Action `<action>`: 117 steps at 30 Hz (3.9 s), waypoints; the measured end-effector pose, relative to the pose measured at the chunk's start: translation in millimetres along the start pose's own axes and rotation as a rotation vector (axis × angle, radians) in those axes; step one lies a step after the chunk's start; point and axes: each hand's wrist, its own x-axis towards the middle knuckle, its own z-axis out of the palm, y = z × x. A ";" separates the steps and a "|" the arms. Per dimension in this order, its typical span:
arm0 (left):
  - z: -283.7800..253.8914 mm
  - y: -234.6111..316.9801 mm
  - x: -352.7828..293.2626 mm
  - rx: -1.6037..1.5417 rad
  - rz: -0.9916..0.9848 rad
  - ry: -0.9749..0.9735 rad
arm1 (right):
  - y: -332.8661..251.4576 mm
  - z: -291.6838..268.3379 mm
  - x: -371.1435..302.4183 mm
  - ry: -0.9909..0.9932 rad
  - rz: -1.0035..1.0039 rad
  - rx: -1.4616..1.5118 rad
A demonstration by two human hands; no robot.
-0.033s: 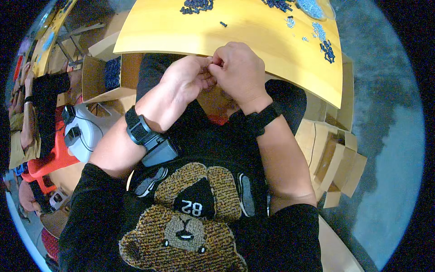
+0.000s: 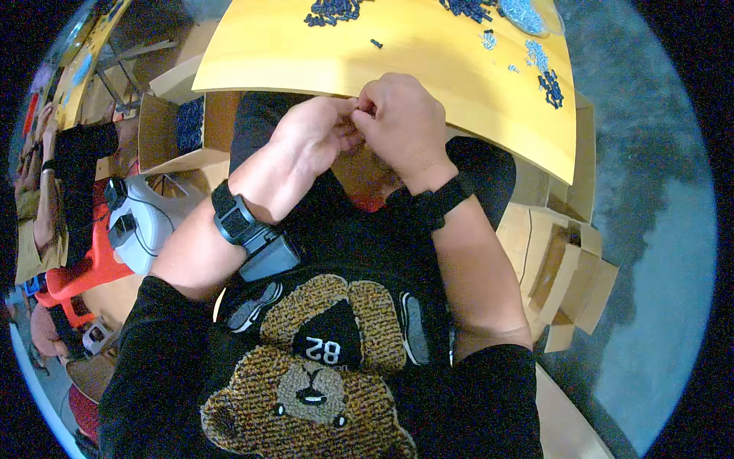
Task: The person repeatedly picks up a black plastic piece and a blue plastic piece, joins them together by hand, and places the assembled unit onto the table.
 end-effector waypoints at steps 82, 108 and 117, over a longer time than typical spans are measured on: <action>-41.5 80.4 48.4 -0.033 0.825 -0.038 | 26.2 0.2 132.7 -0.109 0.053 0.075; -39.1 84.8 53.7 -0.124 0.713 -0.162 | 28.7 -5.4 50.3 0.149 0.164 0.095; -41.6 83.4 50.9 -0.081 0.722 -0.146 | 28.7 -2.2 47.8 0.208 0.164 0.140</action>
